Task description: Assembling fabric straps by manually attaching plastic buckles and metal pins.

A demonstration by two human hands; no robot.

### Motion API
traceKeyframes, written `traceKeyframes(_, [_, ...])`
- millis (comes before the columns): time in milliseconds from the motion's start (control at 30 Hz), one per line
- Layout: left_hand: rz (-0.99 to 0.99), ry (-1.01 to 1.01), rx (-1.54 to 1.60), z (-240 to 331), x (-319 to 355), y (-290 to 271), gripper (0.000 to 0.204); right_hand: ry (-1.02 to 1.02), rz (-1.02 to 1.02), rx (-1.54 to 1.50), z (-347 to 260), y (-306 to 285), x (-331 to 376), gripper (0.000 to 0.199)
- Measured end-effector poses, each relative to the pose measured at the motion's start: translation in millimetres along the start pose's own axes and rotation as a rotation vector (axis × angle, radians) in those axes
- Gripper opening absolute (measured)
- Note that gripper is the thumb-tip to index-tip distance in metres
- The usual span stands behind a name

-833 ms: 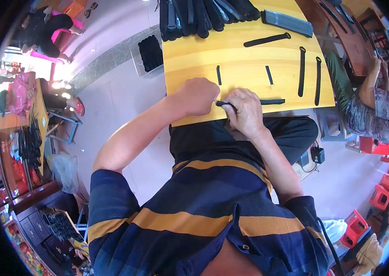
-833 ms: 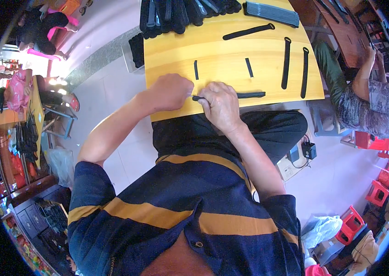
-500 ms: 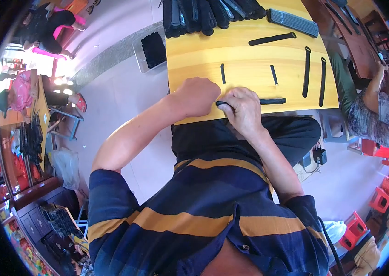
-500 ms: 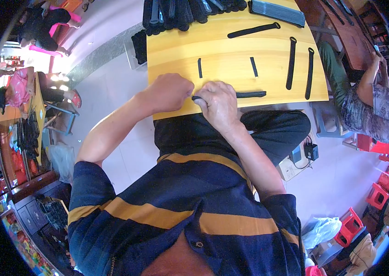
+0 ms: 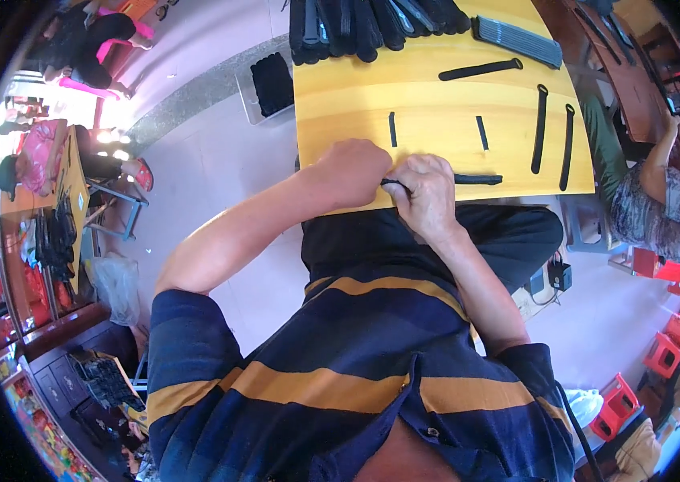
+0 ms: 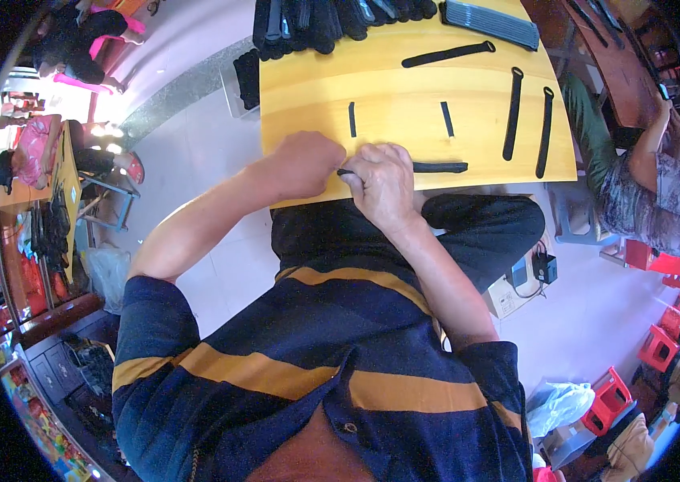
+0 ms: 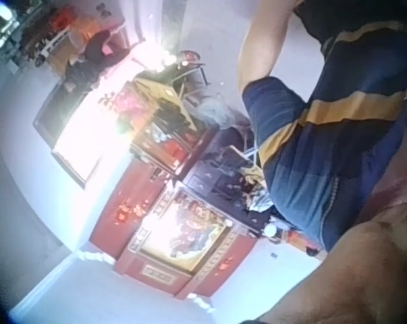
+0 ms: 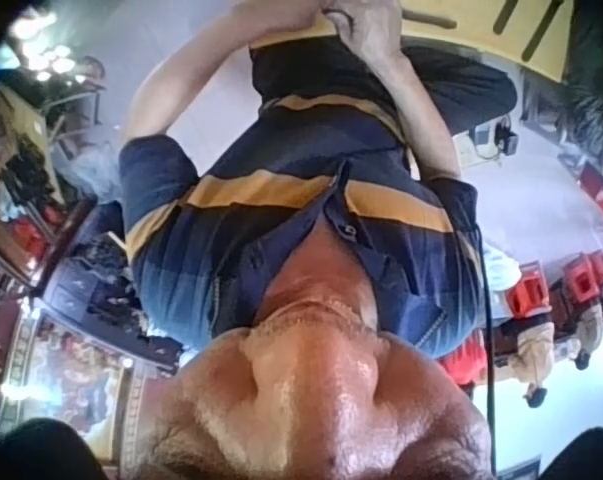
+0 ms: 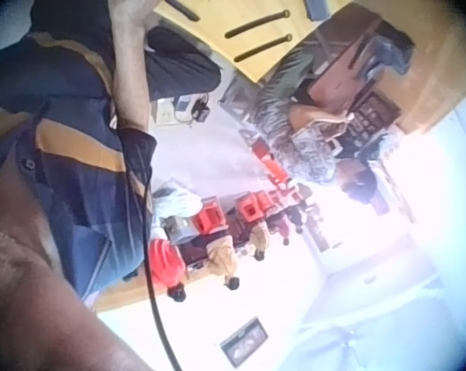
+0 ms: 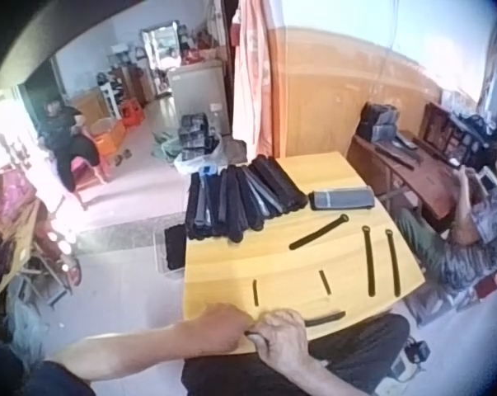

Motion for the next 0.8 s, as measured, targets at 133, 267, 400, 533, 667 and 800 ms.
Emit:
traceKeyframes(133, [0.141, -0.053, 0.069, 0, 8, 0, 0.011, -0.038, -0.001, -0.002, 5, -2, 4, 0.012])
traceKeyframes(267, [0.226, -0.075, 0.164, -3, 24, 7, 0.028, -0.164, 0.108, 0.149, -22, -16, 8, 0.021])
traceKeyframes(400, [0.441, -0.103, 0.417, -3, 38, 2, 0.032, -0.210, 0.266, 0.180, -42, -39, 29, 0.027])
traceKeyframes(533, [0.548, -0.151, 0.472, 15, 46, -8, 0.030, 0.505, 0.240, -0.712, 13, -11, 57, 0.023])
traceKeyframes(667, [0.574, -0.119, 0.347, 43, 46, -18, 0.034, 0.588, 0.314, -1.008, 21, -6, 52, 0.024])
traceKeyframes(800, [0.664, -0.026, 0.385, 54, 49, -30, 0.039, 0.629, 0.245, -0.867, 23, -10, 53, 0.024])
Point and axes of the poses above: each hand's wrist, its own x-axis away from the middle knuckle, its own y-axis out of the palm, z = x × y, the point moved 5 cm from there along -x, towards the middle knuckle, and after that the axes turned 14 degrees about -x, right-handed, at the moved point
